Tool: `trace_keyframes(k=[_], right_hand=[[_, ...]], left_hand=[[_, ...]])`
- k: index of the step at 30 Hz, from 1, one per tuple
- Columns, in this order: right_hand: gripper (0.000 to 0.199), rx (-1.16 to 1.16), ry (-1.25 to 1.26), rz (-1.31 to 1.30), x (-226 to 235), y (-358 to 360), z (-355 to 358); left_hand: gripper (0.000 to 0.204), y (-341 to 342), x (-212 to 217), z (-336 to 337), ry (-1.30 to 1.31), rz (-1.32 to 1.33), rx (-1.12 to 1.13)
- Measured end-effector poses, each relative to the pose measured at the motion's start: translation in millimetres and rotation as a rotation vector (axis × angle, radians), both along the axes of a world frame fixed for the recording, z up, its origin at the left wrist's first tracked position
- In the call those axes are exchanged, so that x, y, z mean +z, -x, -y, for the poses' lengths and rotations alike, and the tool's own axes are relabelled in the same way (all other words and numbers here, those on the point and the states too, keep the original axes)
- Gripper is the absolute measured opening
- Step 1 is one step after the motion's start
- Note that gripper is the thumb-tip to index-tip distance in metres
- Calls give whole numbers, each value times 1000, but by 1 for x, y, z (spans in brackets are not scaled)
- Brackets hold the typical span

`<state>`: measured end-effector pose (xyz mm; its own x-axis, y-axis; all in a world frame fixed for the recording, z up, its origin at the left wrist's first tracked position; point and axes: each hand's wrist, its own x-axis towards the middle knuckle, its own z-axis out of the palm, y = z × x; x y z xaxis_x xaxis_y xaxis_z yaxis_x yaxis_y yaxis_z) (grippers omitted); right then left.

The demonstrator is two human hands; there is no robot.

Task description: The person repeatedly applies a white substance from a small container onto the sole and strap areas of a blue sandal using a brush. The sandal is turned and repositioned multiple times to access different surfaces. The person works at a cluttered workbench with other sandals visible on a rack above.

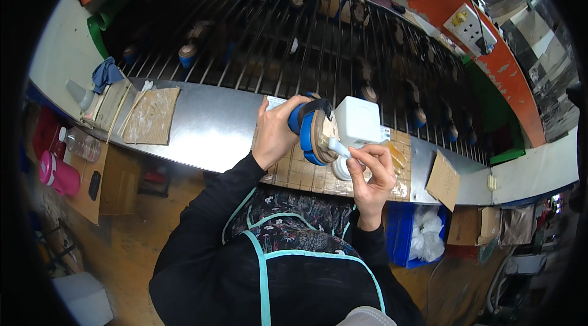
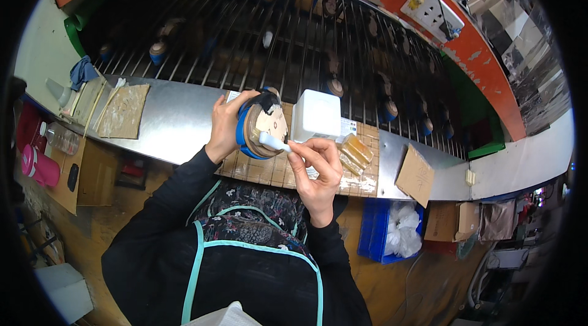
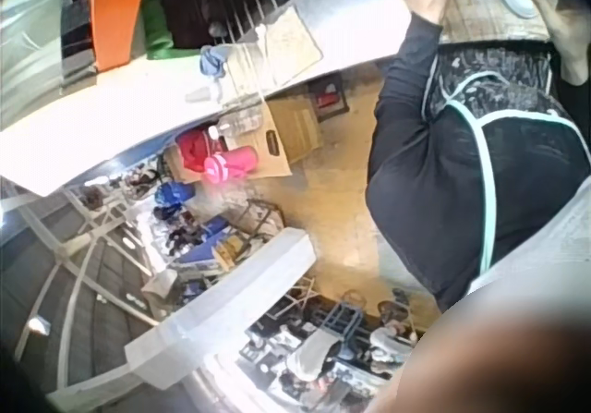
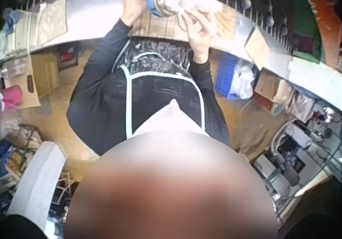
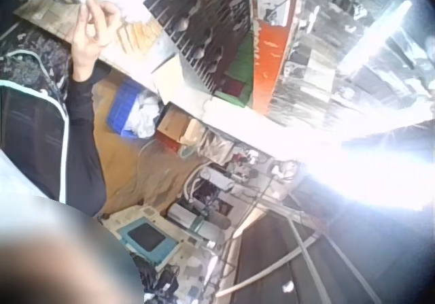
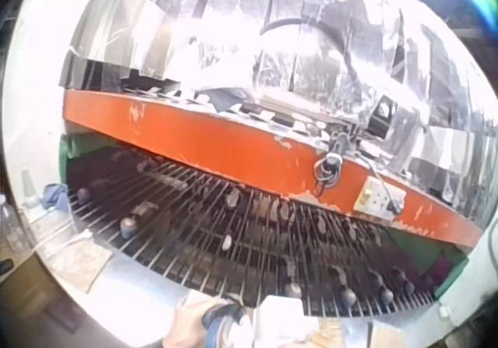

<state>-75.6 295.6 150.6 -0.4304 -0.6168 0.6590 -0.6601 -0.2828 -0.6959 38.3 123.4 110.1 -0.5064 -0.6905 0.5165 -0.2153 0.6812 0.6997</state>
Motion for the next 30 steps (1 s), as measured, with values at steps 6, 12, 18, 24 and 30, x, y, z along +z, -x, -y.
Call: trace_keyframes(k=[6, 12, 18, 24, 30], right_hand=[[22, 56, 7, -50, 14, 10, 12], [21, 133, 14, -11, 19, 17, 24], [18, 181, -23, 8, 16, 24, 26], [18, 210, -65, 72, 6, 28, 24], [18, 209, -74, 88, -2, 33, 18]], left_hand=[[62, -5, -3, 1, -115, 67, -130], [69, -8, -22, 5, -302, 235, -329], [79, -8, -27, -2, -536, 129, -508], [81, -20, -7, -13, -878, 268, -720], [73, -19, -2, -22, -1026, 247, -828]])
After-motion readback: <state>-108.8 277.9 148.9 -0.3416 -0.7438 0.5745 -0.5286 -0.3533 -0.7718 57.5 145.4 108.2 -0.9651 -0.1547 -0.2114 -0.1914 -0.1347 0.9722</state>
